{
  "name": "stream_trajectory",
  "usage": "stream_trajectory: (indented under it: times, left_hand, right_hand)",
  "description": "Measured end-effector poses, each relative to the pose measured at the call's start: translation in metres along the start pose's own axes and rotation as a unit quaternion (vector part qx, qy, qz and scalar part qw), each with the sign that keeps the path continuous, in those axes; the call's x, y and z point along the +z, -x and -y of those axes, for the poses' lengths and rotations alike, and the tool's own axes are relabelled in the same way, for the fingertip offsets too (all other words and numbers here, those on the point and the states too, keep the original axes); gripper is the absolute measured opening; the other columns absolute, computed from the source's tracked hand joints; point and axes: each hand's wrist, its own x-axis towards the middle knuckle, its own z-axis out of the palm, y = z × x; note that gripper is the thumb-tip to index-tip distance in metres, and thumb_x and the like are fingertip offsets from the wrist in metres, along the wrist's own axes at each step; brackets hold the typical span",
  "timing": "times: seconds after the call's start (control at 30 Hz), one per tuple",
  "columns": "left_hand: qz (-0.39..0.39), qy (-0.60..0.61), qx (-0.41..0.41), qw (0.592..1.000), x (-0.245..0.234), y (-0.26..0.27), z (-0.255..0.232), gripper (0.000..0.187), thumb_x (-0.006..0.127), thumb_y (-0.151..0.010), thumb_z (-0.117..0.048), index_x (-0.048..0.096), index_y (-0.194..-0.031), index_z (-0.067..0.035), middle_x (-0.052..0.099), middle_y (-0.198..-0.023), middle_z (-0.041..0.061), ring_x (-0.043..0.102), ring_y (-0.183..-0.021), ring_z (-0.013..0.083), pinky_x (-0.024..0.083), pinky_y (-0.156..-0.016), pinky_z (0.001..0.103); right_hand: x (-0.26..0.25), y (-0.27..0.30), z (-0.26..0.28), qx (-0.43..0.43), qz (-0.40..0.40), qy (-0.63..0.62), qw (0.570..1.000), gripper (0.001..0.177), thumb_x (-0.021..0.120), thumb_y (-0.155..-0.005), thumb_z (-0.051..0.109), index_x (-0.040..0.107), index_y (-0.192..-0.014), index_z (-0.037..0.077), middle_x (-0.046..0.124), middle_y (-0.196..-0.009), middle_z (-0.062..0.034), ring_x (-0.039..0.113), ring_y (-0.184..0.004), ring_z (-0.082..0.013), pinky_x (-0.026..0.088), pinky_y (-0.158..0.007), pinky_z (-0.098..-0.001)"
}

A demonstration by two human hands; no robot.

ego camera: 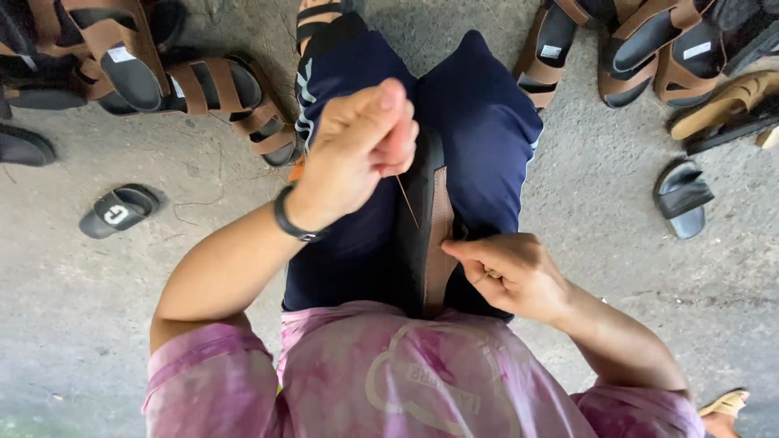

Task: Hand-sewing the sole of a sandal to the upper part using a needle and thread.

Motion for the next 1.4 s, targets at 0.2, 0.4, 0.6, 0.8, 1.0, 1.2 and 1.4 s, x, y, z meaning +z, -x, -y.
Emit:
stream_trajectory:
  times: [0.2,0.4,0.6,0.8,1.0,1.2,1.4]
  left_hand:
    - [-0.013,-0.705,0.273,0.655,-0.020,0.036,-0.043,0.027,0.053,-0.109,-0.009,0.050,-0.087,0.006,0.052,-0.108,0.024,0.051,-0.101,0.0394,0.038,-0.090,0.050]
    - [0.119,-0.610,0.114,0.775,0.000,0.092,0.007,0.069,0.082,-0.087,-0.031,0.049,-0.138,0.001,0.054,-0.136,0.021,0.055,-0.127,0.0352,0.043,-0.115,0.046]
    - [0.116,-0.596,0.150,0.781,-0.002,0.090,0.023,0.063,0.080,-0.090,-0.030,0.051,-0.136,0.001,0.055,-0.132,0.018,0.060,-0.123,0.0322,0.051,-0.108,0.041]
    - [0.066,-0.530,0.223,0.816,-0.007,0.083,0.038,0.064,0.088,-0.078,-0.028,0.062,-0.128,0.002,0.062,-0.119,0.019,0.068,-0.110,0.0356,0.057,-0.095,0.043]
    - [0.008,-0.586,0.236,0.775,-0.009,0.097,0.048,0.066,0.088,-0.073,-0.037,0.063,-0.120,0.001,0.054,-0.113,0.019,0.068,-0.091,0.0341,0.062,-0.078,0.043]
    - [0.044,-0.135,0.055,0.988,0.003,0.115,0.027,0.017,0.078,-0.088,-0.007,0.065,-0.078,-0.002,0.065,-0.107,0.015,0.072,-0.080,0.0182,0.052,-0.048,0.018]
    - [0.008,-0.233,0.044,0.971,-0.007,0.102,0.070,0.020,0.069,-0.093,-0.004,0.059,-0.110,-0.001,0.065,-0.081,0.014,0.070,-0.057,0.0214,0.054,-0.040,0.026]
  right_hand:
    - [-0.015,0.002,0.016,-0.068,0.039,0.291,0.954,0.055,0.078,-0.096,0.012,0.051,-0.144,0.014,0.052,-0.102,-0.0064,0.058,-0.075,-0.0184,0.056,-0.066,-0.0364]
    - [-0.016,-0.012,0.028,-0.087,-0.001,0.349,0.933,0.046,0.065,-0.094,-0.006,0.068,-0.133,0.018,0.060,-0.100,-0.0042,0.055,-0.062,-0.0167,0.050,-0.052,-0.0322]
    - [-0.022,-0.015,0.045,-0.079,0.039,0.463,0.882,0.054,0.058,-0.088,-0.004,0.069,-0.133,0.024,0.058,-0.093,-0.0002,0.046,-0.059,-0.0173,0.042,-0.044,-0.0289]
    - [0.003,-0.017,0.023,-0.161,0.032,0.494,0.854,0.032,0.051,-0.095,0.009,0.067,-0.123,0.010,0.057,-0.090,-0.0068,0.061,-0.066,-0.0207,0.050,-0.053,-0.0283]
    - [0.011,-0.022,0.009,-0.133,-0.011,0.330,0.934,0.019,0.061,-0.092,0.004,0.066,-0.111,0.002,0.060,-0.086,-0.0116,0.068,-0.066,-0.0250,0.057,-0.053,-0.0316]
    - [-0.002,-0.021,0.024,-0.081,-0.012,0.278,0.957,0.025,0.071,-0.092,0.009,0.071,-0.115,0.002,0.067,-0.092,-0.0096,0.069,-0.070,-0.0200,0.059,-0.057,-0.0271]
    - [-0.002,-0.024,0.015,-0.126,-0.041,0.260,0.957,0.027,0.075,-0.086,0.009,0.076,-0.113,0.003,0.069,-0.091,-0.0105,0.068,-0.067,-0.0208,0.057,-0.053,-0.0283]
